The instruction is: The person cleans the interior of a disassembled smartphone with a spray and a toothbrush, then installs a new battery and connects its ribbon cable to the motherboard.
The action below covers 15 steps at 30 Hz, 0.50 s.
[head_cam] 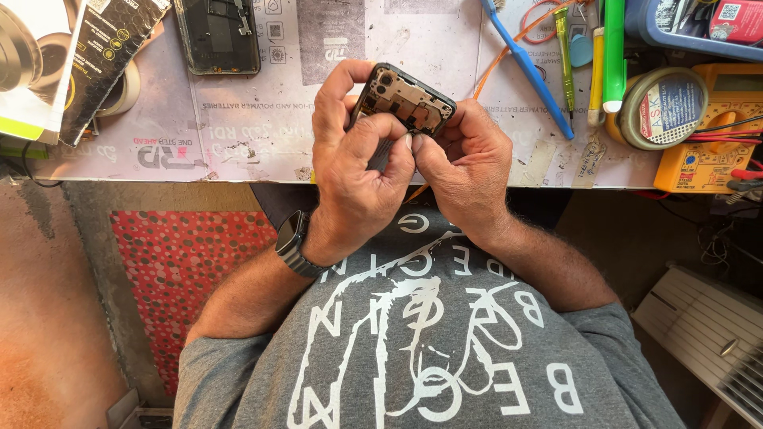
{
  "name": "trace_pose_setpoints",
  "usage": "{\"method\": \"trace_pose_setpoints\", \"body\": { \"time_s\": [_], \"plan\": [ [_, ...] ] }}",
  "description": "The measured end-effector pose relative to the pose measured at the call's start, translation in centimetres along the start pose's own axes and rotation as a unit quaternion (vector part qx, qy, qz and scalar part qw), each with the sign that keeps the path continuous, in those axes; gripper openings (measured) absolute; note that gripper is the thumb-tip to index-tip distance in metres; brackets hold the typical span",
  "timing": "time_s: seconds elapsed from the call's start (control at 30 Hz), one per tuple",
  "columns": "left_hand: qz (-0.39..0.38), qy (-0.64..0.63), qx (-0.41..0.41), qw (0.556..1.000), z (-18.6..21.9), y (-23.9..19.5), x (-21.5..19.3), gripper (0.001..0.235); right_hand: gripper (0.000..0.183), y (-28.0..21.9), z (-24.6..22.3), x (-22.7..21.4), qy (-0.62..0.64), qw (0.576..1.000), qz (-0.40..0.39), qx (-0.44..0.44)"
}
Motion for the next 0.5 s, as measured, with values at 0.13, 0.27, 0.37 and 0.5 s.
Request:
{"method": "trace_pose_setpoints", "body": {
  "time_s": [0.13, 0.27, 0.37, 0.5],
  "plan": [
    [0.013, 0.054, 0.008, 0.998, 0.6, -0.2, -0.1, 0.019, 0.015, 0.1, 0.0, 0.1, 0.006, 1.000, -0.006, -0.003],
    [0.011, 0.054, 0.000, 0.999, 0.3, -0.4, 0.0, 0.019, 0.015, 0.1, 0.3, 0.0, 0.006, 1.000, -0.004, 0.011],
    [0.018, 0.050, 0.006, 0.999, 0.1, -0.3, -0.2, 0.019, 0.016, 0.2, 0.2, 0.1, 0.012, 1.000, -0.015, 0.010],
    [-0.002, -0.056, -0.014, 0.998, -0.8, 0.0, -0.1, 0.017, 0.013, 0.1, 0.1, 0.0, -0.009, 1.000, -0.017, 0.014]
  ]
}}
Point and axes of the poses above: each hand's wrist, its own y-axis towards the middle knuckle, its own x-axis out of the palm, z = x × y, the point moved 8 cm from there along y, towards the middle knuckle, and after that the axes turned 5 degrees about y, right-handed, at the moved point
